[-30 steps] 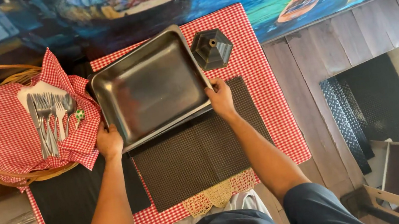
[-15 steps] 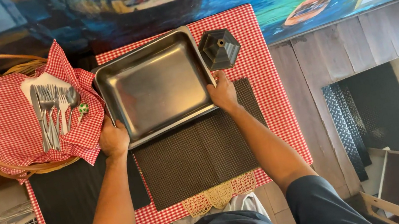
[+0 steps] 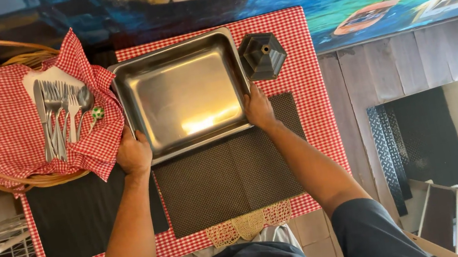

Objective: Cleaning and organizing metal restaurant trays with a cloth.

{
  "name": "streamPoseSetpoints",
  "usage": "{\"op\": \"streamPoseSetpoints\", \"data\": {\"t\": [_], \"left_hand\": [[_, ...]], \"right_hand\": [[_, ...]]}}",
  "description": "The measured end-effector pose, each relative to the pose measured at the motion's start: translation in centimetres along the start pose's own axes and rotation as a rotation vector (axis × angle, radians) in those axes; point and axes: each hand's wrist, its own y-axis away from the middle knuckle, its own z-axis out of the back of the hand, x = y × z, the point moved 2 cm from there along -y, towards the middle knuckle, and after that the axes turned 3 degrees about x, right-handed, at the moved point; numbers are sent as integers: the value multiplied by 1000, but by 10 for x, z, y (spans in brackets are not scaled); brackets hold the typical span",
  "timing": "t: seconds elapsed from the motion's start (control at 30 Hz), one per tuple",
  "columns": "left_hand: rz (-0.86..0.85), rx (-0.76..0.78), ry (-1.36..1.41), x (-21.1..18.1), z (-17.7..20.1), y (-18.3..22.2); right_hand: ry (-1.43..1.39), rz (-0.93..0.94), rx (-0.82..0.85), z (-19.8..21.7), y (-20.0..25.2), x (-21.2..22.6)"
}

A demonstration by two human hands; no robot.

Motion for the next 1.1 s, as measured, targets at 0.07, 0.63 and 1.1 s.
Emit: {"op": "streamPoseSetpoints", "data": {"t": [0.07,0.63,1.1], "left_hand": [[21,11,6,-1,-1,1],[197,22,560,-27,46,15],[310,4,246,-7,-5,17]], "right_hand": [[-13,-20,12,7,3,9],[-515,-152,164,100,41,50],[-1121,-533,-70,193,298,-159]]}}
